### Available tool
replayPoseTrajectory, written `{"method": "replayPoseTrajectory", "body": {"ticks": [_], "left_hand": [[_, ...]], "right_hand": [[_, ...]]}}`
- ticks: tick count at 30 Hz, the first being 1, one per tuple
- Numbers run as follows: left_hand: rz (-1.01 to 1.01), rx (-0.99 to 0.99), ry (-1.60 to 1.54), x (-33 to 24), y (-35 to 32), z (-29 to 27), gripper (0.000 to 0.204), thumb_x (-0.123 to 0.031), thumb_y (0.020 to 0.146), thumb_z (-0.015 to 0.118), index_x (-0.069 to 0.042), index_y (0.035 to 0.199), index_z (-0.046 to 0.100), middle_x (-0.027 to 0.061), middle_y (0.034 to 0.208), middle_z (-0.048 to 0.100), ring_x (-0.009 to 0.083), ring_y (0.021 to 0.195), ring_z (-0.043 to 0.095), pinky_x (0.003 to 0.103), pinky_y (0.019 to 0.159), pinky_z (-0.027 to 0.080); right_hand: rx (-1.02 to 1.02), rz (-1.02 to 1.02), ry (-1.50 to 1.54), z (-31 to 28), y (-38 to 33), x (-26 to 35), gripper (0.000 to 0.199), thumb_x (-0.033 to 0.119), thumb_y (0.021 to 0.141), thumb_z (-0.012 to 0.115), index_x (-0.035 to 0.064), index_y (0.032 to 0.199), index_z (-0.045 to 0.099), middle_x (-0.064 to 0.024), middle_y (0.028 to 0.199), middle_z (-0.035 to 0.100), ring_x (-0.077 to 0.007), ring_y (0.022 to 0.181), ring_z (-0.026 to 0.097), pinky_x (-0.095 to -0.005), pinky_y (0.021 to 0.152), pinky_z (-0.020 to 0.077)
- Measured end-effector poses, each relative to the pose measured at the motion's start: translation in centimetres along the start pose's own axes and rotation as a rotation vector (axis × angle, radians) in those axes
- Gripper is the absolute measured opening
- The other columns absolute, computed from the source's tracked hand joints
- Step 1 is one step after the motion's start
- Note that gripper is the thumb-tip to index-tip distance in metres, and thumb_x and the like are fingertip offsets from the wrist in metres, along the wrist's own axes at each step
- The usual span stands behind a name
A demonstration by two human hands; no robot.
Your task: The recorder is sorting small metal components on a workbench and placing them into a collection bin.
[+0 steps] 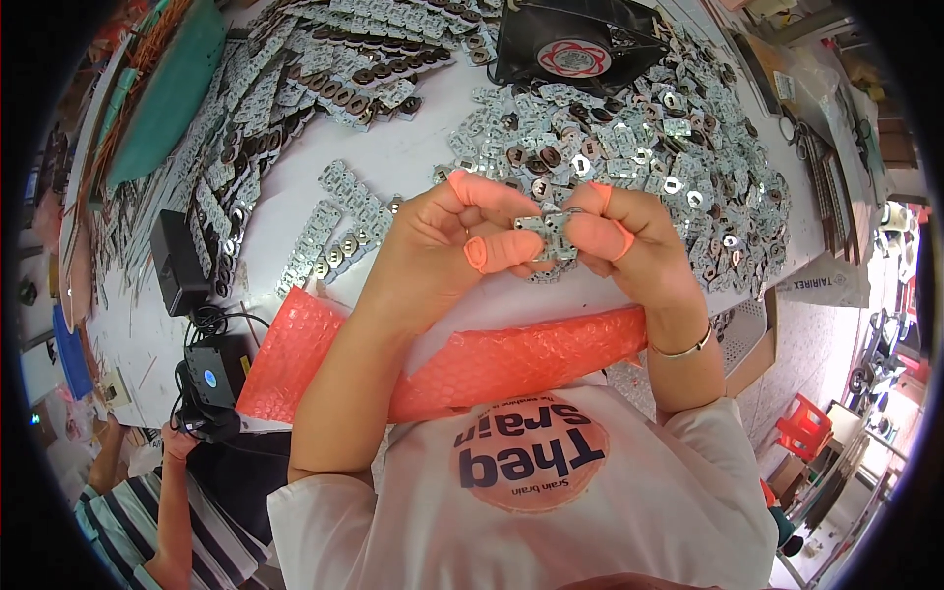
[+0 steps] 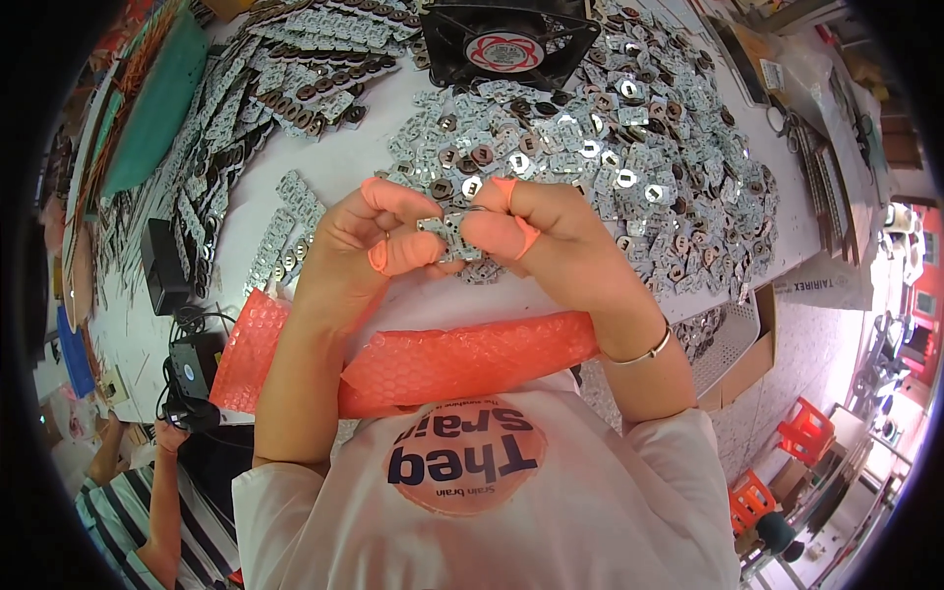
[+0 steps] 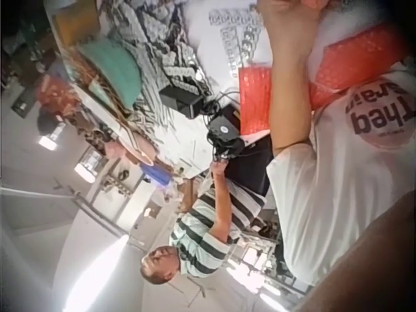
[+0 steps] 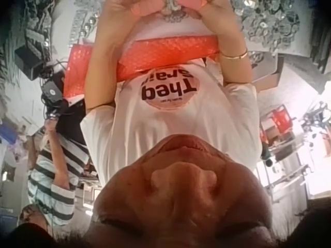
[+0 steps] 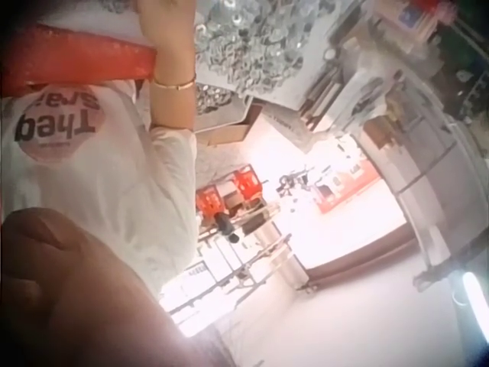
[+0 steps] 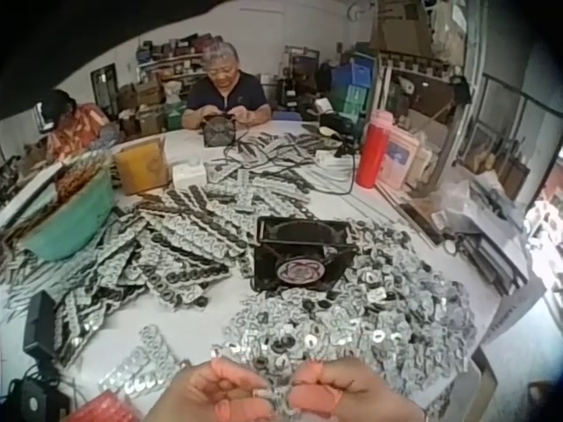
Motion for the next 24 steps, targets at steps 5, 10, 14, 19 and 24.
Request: {"method": "replayPoseTrajectory", "body": {"ticks": [5,10,14,19,24], "left_hand": [[0.088,0.021,-0.062,-1.1,0.0,0.5,0.020,0.003,0.078,0.068,0.000,0.095,0.058,0.0092,0.085,0.065,0.0174,0.079,0.065,0.028,0.069,0.054],[0.479,-0.091,0.292,-3.6,-1.0,0.6,0.017,0.003,0.078,0.066,0.000,0.094,0.060,0.0082,0.087,0.065,0.0166,0.083,0.064,0.027,0.071,0.053],[0.734,-0.017,0.698,-4.7,-2.2,2.1,0.026,0.010,0.077,0.064,0.001,0.100,0.058,0.0101,0.097,0.062,0.0175,0.092,0.059,0.028,0.081,0.048],[0.814,-0.061,0.746,-4.8,-2.5,1.8,0.026,0.011,0.077,0.063,0.002,0.100,0.057,0.0102,0.099,0.062,0.0176,0.092,0.059,0.028,0.081,0.048],[0.738,-0.129,0.651,-4.9,-2.2,1.4,0.025,0.011,0.077,0.063,0.002,0.099,0.057,0.0112,0.098,0.062,0.0177,0.093,0.059,0.028,0.081,0.048]], "right_hand": [[0.023,0.148,0.354,0.2,-0.1,-1.2,0.018,0.019,0.090,0.057,0.0036,0.081,0.053,0.0041,0.057,0.040,-0.0027,0.044,0.026,-0.0206,0.040,0.0193],[-0.141,0.012,0.104,-0.6,0.1,-0.4,0.019,0.020,0.091,0.056,0.0053,0.079,0.052,0.0059,0.059,0.039,-0.0020,0.045,0.026,-0.0200,0.041,0.0190],[-0.170,-0.144,-0.141,-0.6,-0.1,0.7,0.021,0.022,0.092,0.056,0.0063,0.079,0.051,0.0071,0.060,0.038,-0.0014,0.047,0.029,-0.0189,0.042,0.0210],[-0.165,-0.151,-0.208,-0.5,0.0,0.7,0.021,0.022,0.092,0.056,0.0066,0.079,0.051,0.0072,0.062,0.039,-0.0011,0.049,0.031,-0.0183,0.043,0.0226],[-0.209,-0.058,0.039,-1.0,0.0,-0.1,0.018,0.020,0.092,0.057,0.0063,0.079,0.053,0.0064,0.062,0.040,-0.0017,0.049,0.033,-0.0178,0.043,0.0239]]}}
Point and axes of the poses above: each hand's wrist, its own y-axis towards the middle knuckle, its own z-axis out of the palm, x = y × z, the point moved 10 cm from there along y, towards the middle knuckle
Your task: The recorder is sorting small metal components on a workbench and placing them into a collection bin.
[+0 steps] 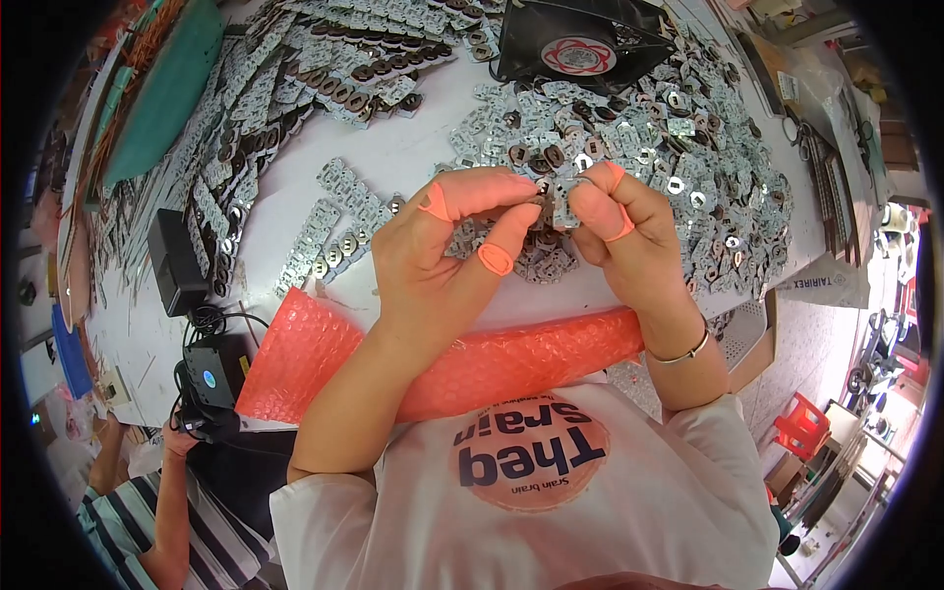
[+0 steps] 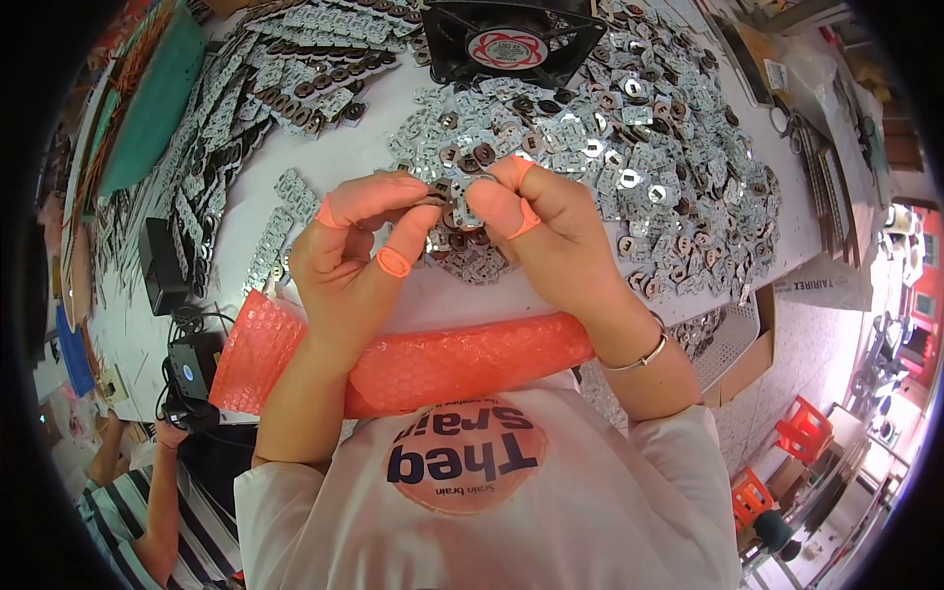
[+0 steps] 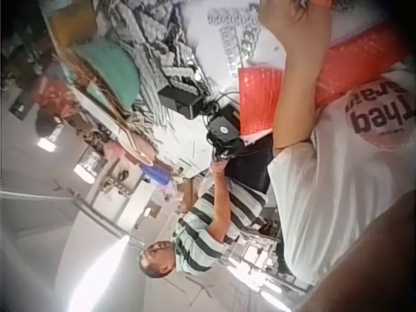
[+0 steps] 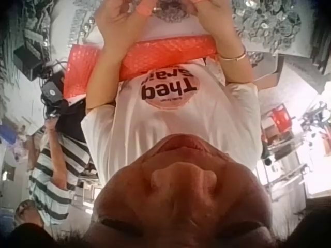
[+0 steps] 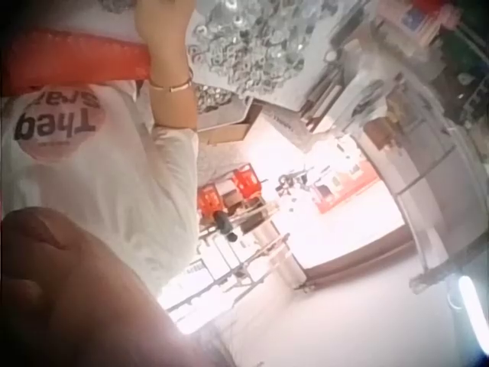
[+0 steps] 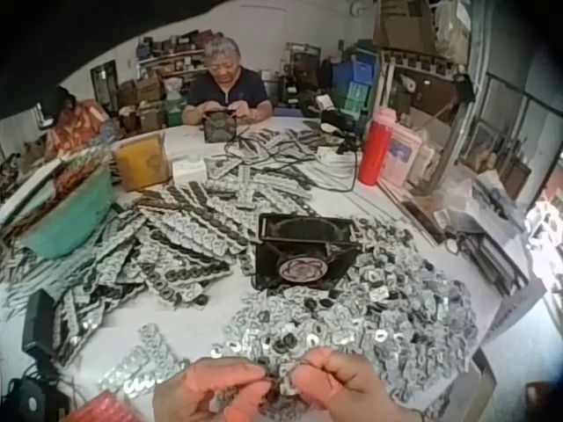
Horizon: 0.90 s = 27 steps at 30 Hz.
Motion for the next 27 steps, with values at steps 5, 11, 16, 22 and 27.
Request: {"method": "replayPoseTrajectory", "body": {"ticks": [5,11,16,22,27], "left_hand": [[0.096,0.058,0.083,-0.6,0.2,0.3,0.024,0.010,0.077,0.064,0.002,0.099,0.058,0.0116,0.097,0.063,0.0170,0.091,0.060,0.028,0.079,0.049],[0.018,0.049,0.090,0.5,0.2,0.8,0.016,0.004,0.077,0.065,-0.002,0.092,0.063,0.0093,0.091,0.065,0.0165,0.080,0.064,0.025,0.070,0.052],[-0.239,0.021,-0.097,2.9,-0.3,0.6,0.018,0.003,0.080,0.063,0.000,0.098,0.061,0.0081,0.094,0.066,0.0132,0.084,0.064,0.023,0.073,0.052],[-0.393,0.006,-0.291,3.9,-0.5,0.6,0.021,0.003,0.083,0.061,0.001,0.103,0.059,0.0070,0.100,0.064,0.0131,0.087,0.064,0.023,0.076,0.052],[-0.338,0.022,-0.271,3.6,-0.4,0.7,0.022,0.004,0.083,0.061,0.001,0.105,0.059,0.0071,0.101,0.063,0.0134,0.088,0.063,0.023,0.078,0.051]], "right_hand": [[-0.024,0.005,-0.077,0.3,-0.1,0.1,0.016,0.017,0.091,0.057,0.0060,0.081,0.054,0.0064,0.062,0.040,-0.0013,0.048,0.033,-0.0177,0.042,0.0234],[-0.085,0.010,-0.132,-0.8,0.1,0.3,0.017,0.015,0.088,0.062,0.0038,0.076,0.058,0.0067,0.062,0.047,-0.0002,0.054,0.038,-0.0177,0.046,0.0301],[-0.192,-0.230,-0.323,-2.0,0.2,2.6,0.009,0.012,0.085,0.065,0.0044,0.083,0.062,0.0061,0.064,0.050,0.0002,0.050,0.035,-0.0167,0.043,0.0245],[-0.347,-0.300,-0.692,-3.4,-0.4,4.6,0.012,0.012,0.085,0.064,0.0004,0.087,0.065,0.0000,0.066,0.057,-0.0049,0.058,0.047,-0.0192,0.051,0.0373],[-0.045,-0.360,-0.622,-0.6,-0.4,3.5,0.010,0.009,0.083,0.065,-0.0001,0.088,0.067,-0.0029,0.073,0.064,-0.0062,0.062,0.054,-0.0190,0.055,0.0422]]}}
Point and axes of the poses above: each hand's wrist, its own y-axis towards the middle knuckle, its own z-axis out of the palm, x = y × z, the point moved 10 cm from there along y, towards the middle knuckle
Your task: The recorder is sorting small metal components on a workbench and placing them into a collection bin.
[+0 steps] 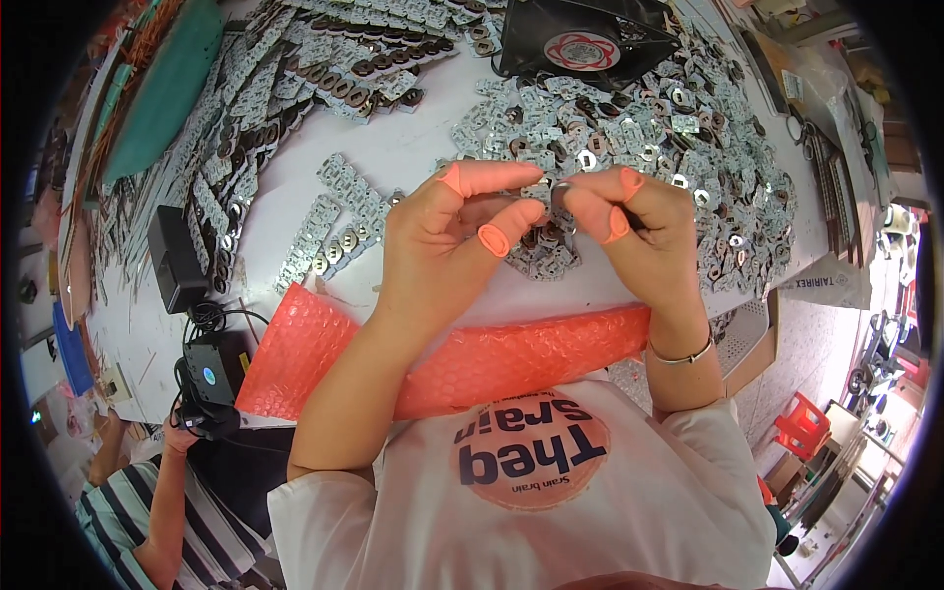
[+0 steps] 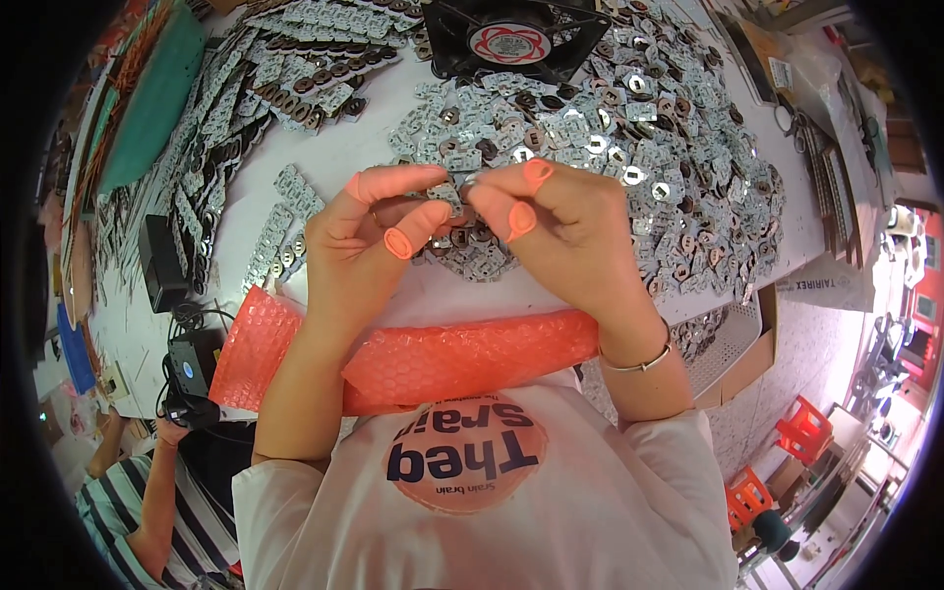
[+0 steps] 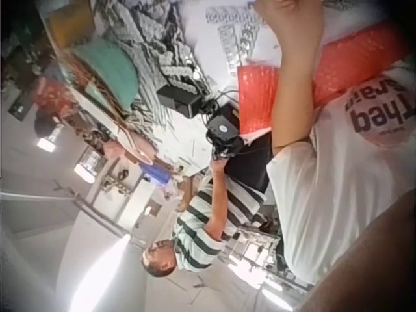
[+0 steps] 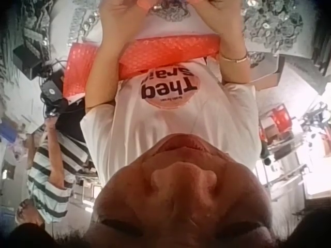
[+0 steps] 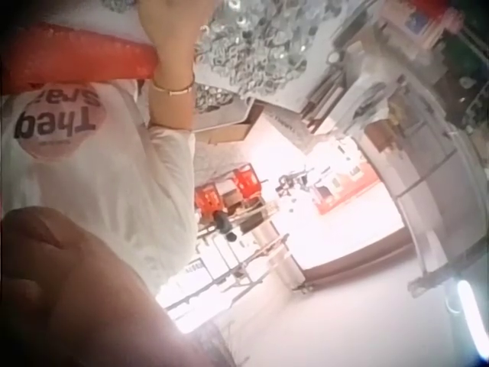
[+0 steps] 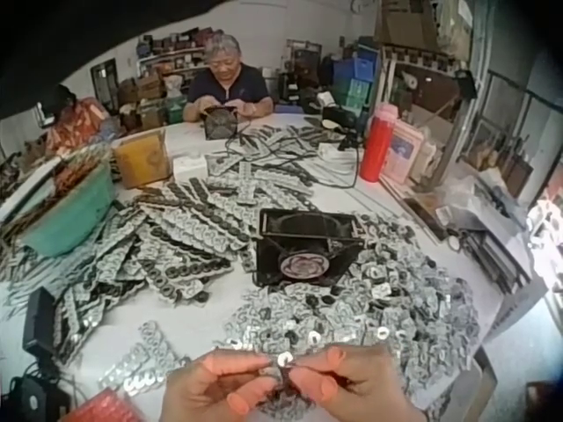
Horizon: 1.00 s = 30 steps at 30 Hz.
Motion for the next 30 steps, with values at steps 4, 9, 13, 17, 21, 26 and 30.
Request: {"method": "replayPoseTrajectory", "body": {"ticks": [4,9,13,17,21,26,30], "left_hand": [[-0.048,0.078,-0.077,0.3,-0.1,0.6,0.024,0.004,0.082,0.062,0.001,0.106,0.059,0.0074,0.100,0.063,0.0138,0.089,0.063,0.024,0.078,0.052],[-0.102,0.144,-0.067,0.4,-0.2,0.9,0.023,0.003,0.083,0.061,0.002,0.106,0.059,0.0087,0.101,0.063,0.0162,0.089,0.064,0.026,0.076,0.053],[-0.166,0.215,-0.230,0.2,-0.2,1.6,0.022,0.001,0.086,0.059,0.002,0.108,0.059,0.0108,0.103,0.063,0.0196,0.087,0.066,0.028,0.073,0.055],[-0.216,0.211,-0.251,0.7,-0.5,1.6,0.023,0.000,0.086,0.058,0.002,0.109,0.058,0.0122,0.101,0.063,0.0204,0.085,0.066,0.029,0.072,0.055],[-0.239,0.219,-0.277,1.0,-0.5,1.7,0.024,0.000,0.086,0.058,0.002,0.110,0.057,0.0124,0.100,0.064,0.0204,0.085,0.066,0.029,0.072,0.055],[-0.028,0.066,-0.209,-0.7,0.1,1.1,0.027,0.001,0.082,0.064,0.001,0.106,0.054,0.0094,0.098,0.060,0.0171,0.087,0.062,0.032,0.077,0.054],[0.208,0.046,0.035,-1.9,-0.1,0.8,0.022,-0.003,0.079,0.069,-0.001,0.098,0.057,0.0078,0.088,0.064,0.0146,0.076,0.065,0.025,0.071,0.053]], "right_hand": [[0.092,0.146,0.106,1.1,0.0,-0.9,0.009,0.007,0.083,0.065,-0.0003,0.086,0.067,-0.0050,0.072,0.064,-0.0075,0.058,0.055,-0.0194,0.053,0.0426],[0.144,0.140,0.194,1.6,-0.3,-0.9,0.011,0.009,0.085,0.064,-0.0012,0.081,0.063,-0.0016,0.062,0.057,-0.0063,0.050,0.050,-0.0195,0.045,0.0377],[0.107,0.411,0.452,2.0,-0.7,-2.2,0.013,0.010,0.086,0.062,-0.0006,0.079,0.059,0.0009,0.059,0.051,-0.0043,0.046,0.043,-0.0186,0.040,0.0314],[0.181,0.489,0.560,2.9,-1.0,-2.7,0.015,0.015,0.087,0.062,0.0024,0.080,0.061,0.0028,0.055,0.048,-0.0039,0.047,0.041,-0.0194,0.042,0.0310],[0.179,0.470,0.613,3.0,-1.1,-2.7,0.015,0.016,0.088,0.061,0.0021,0.081,0.060,0.0025,0.055,0.048,-0.0035,0.046,0.039,-0.0189,0.041,0.0291],[0.033,0.552,0.690,2.8,-1.1,-3.4,0.018,0.020,0.088,0.062,0.0030,0.083,0.060,0.0030,0.054,0.047,-0.0029,0.045,0.038,-0.0184,0.040,0.0265],[0.027,0.597,0.670,2.8,-1.2,-3.6,0.013,0.015,0.088,0.061,0.0050,0.081,0.057,0.0025,0.055,0.046,-0.0034,0.041,0.036,-0.0186,0.038,0.0223]]}}
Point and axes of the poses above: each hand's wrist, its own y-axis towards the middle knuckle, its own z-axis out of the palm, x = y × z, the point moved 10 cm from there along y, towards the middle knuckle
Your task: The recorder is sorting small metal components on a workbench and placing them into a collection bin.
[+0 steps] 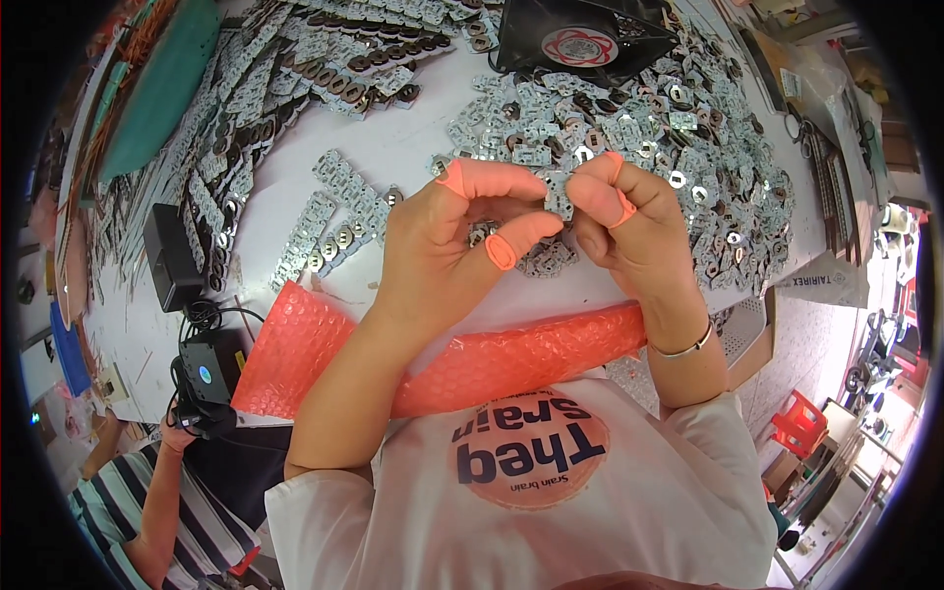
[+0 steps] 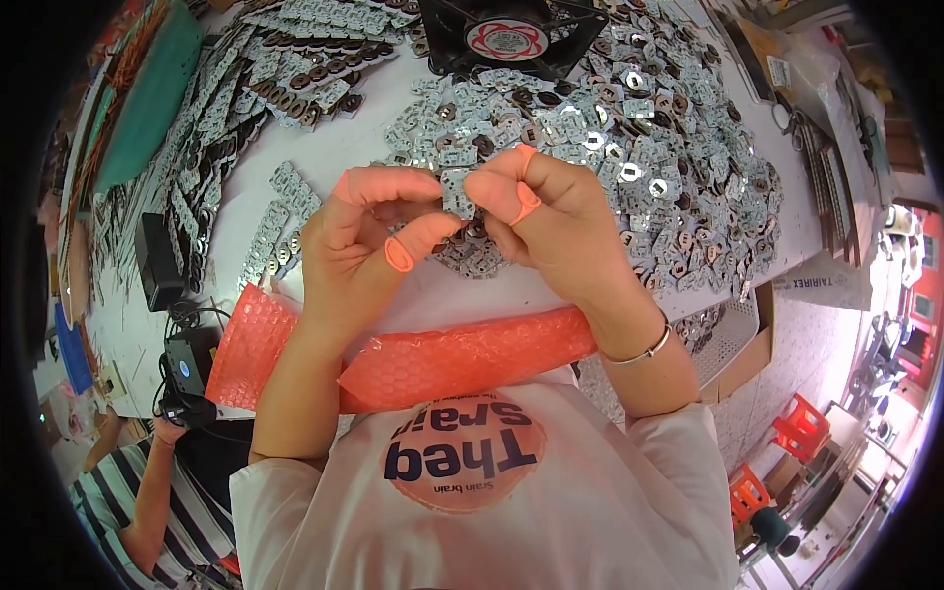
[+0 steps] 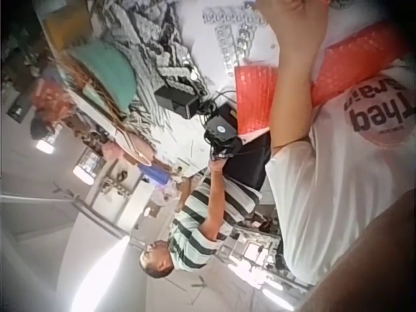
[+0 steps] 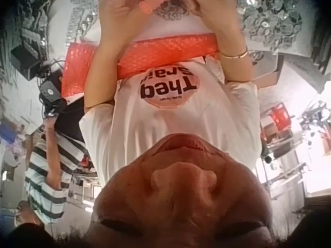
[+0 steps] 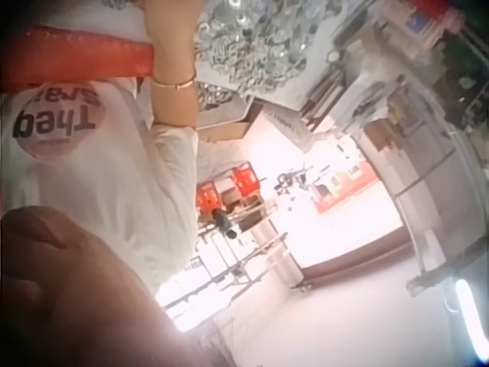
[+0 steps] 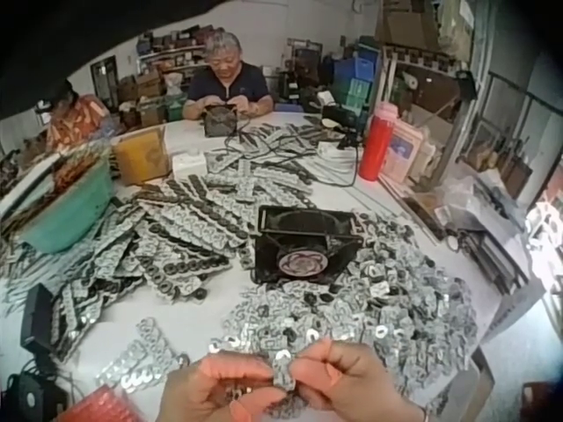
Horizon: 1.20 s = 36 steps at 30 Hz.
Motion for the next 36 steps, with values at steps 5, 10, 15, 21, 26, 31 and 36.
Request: {"method": "replayPoseTrajectory", "body": {"ticks": [5,10,15,21,26,31,36], "left_hand": [[-0.068,-0.017,0.131,0.8,-0.1,0.1,0.019,-0.005,0.079,0.069,-0.001,0.094,0.057,0.0055,0.087,0.065,0.0114,0.074,0.065,0.023,0.065,0.052],[-0.109,-0.046,0.018,1.9,-0.1,0.5,0.018,-0.007,0.081,0.068,0.000,0.093,0.057,0.0065,0.087,0.065,0.0125,0.073,0.065,0.024,0.065,0.052],[-0.130,0.057,0.234,0.7,0.6,0.3,0.023,-0.002,0.082,0.065,-0.002,0.102,0.055,0.0067,0.093,0.062,0.0131,0.082,0.063,0.024,0.074,0.051],[0.121,0.143,1.031,-5.4,1.3,-5.7,0.029,0.005,0.070,0.062,-0.007,0.096,0.064,0.0078,0.101,0.061,0.0256,0.101,0.056,0.035,0.086,0.044],[-0.025,0.270,1.400,-3.5,-0.5,-7.4,0.037,0.003,0.064,0.068,-0.011,0.098,0.065,0.0088,0.125,0.051,0.0293,0.120,0.044,0.043,0.100,0.031],[-0.042,0.301,1.300,-3.2,0.0,-6.5,0.038,-0.002,0.063,0.072,-0.012,0.098,0.064,0.0068,0.125,0.052,0.0290,0.125,0.041,0.047,0.106,0.019],[-0.151,0.279,0.705,-2.3,0.4,-4.0,0.042,-0.010,0.065,0.079,-0.004,0.101,0.058,0.0054,0.099,0.062,0.0183,0.097,0.057,0.032,0.089,0.042]], "right_hand": [[0.031,0.027,0.066,-0.6,0.1,-0.3,0.013,0.016,0.088,0.060,0.0057,0.081,0.057,0.0024,0.055,0.046,-0.0034,0.041,0.036,-0.0178,0.036,0.0216],[-0.069,0.027,0.029,-1.3,0.1,-0.3,0.021,0.023,0.090,0.059,0.0054,0.078,0.057,0.0064,0.051,0.039,-0.0014,0.039,0.028,-0.0185,0.038,0.0181],[-0.163,-0.239,-0.198,-2.7,0.1,2.1,0.016,0.019,0.090,0.058,0.0050,0.082,0.058,0.0045,0.054,0.044,-0.0015,0.041,0.029,-0.0176,0.038,0.0195],[-0.303,-0.494,-0.225,-4.3,-0.9,4.3,0.013,0.016,0.090,0.057,0.0033,0.088,0.059,-0.0004,0.065,0.054,-0.0012,0.042,0.029,-0.0173,0.037,0.0200],[-0.214,-0.523,-0.252,-3.0,-0.6,4.2,0.013,0.016,0.090,0.058,0.0028,0.089,0.059,-0.0008,0.065,0.054,-0.0011,0.043,0.030,-0.0169,0.038,0.0201],[-0.179,-0.488,-0.274,-2.3,-0.8,4.0,0.013,0.017,0.090,0.057,0.0035,0.088,0.060,-0.0003,0.067,0.056,-0.0007,0.044,0.031,-0.0162,0.040,0.0226],[0.037,-0.307,-0.330,0.7,-0.8,2.5,0.013,0.014,0.089,0.059,0.0025,0.083,0.061,0.0025,0.071,0.056,-0.0028,0.058,0.047,-0.0180,0.051,0.0379]]}}
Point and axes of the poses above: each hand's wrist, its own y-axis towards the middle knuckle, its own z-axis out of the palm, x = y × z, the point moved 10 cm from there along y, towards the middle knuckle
